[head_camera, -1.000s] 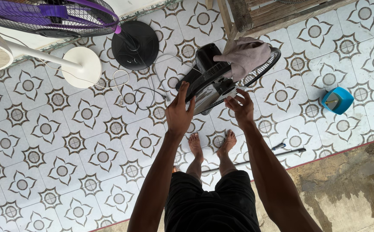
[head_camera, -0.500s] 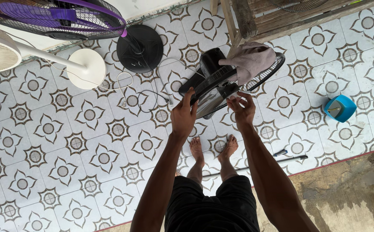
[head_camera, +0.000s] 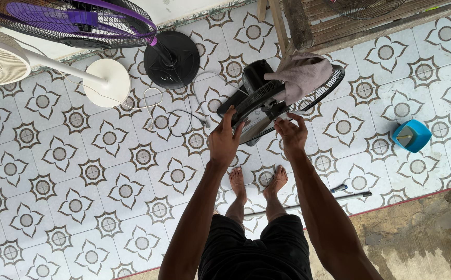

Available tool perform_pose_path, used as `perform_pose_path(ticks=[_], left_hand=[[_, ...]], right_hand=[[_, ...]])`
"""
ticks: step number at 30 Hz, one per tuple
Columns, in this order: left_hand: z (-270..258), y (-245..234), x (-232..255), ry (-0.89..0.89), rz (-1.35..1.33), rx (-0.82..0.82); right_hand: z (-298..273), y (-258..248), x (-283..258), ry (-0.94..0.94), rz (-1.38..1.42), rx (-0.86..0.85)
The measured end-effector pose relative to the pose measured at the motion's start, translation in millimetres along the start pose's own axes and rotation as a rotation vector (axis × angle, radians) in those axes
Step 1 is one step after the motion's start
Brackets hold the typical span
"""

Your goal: The person assembles a standing fan by attaching the front grille, securing the fan blades, and wiping the blades with a cloth. The person then attaches the rear grille and adjusts the fan head.

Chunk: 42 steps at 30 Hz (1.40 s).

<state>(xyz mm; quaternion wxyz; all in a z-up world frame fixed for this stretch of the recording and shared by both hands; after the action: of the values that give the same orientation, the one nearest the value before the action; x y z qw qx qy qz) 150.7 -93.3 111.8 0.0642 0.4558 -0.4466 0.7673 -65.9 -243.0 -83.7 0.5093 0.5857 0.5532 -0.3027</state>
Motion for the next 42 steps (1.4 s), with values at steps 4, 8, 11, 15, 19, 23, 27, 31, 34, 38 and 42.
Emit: perform_pose_path(ticks=[4, 8, 11, 15, 19, 23, 27, 31, 34, 38, 42], left_hand=[[0.7, 2.9, 0.5, 0.006, 0.006, -0.005], [-0.4, 5.3, 2.2, 0.006, 0.014, -0.005], [-0.2, 3.9, 3.9, 0.010, 0.033, 0.019], [1.7, 4.1, 2.2, -0.018, 0.019, 0.021], [0.0, 6.8, 2.2, -0.013, 0.026, 0.003], [-3.7, 8.1, 0.8, -0.018, 0.007, 0.007], [-4.8, 5.8, -0.8, -0.004, 0.013, 0.017], [-5.9, 9.6, -2.1, -0.004, 0.030, -0.001], [-3.6, 12.5, -2.7, -0.002, 0.025, -0.010], [-4.7, 12.6, -2.8, -0.026, 0.018, -0.014], [-3.7, 10.3, 3.0, -0.018, 0.021, -0.009]], right_hand=[[0.7, -5.8, 19.3, 0.137, 0.129, 0.122], [0.6, -1.3, 17.8, 0.112, 0.060, 0.038], [3.6, 4.5, 2.5, -0.013, 0.029, -0.046], [-0.8, -4.6, 20.9, 0.220, 0.155, 0.103], [-0.7, 1.3, 17.0, 0.220, 0.082, 0.055], [-4.1, 4.2, 0.0, 0.096, 0.131, -0.027], [-11.5, -4.8, 18.2, 0.285, 0.176, 0.076], [-4.9, -8.4, 16.8, 0.206, 0.137, 0.060], [3.5, -9.9, 12.2, 0.100, -0.004, 0.041], [6.8, -0.2, -7.8, -0.133, 0.034, -0.054], [1.9, -10.1, 21.5, 0.180, 0.130, 0.147]])
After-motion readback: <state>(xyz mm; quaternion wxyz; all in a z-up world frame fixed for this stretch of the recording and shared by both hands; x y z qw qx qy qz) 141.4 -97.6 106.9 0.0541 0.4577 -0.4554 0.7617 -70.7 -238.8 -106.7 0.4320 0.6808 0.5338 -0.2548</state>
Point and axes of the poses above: each hand's wrist, its own z-axis towards the middle knuckle, its own y-axis out of the palm, x = y × z, the point moved 10 cm from there along z, towards the middle knuckle, and after that the axes turned 10 degrees about -y, right-handed, at the moved point
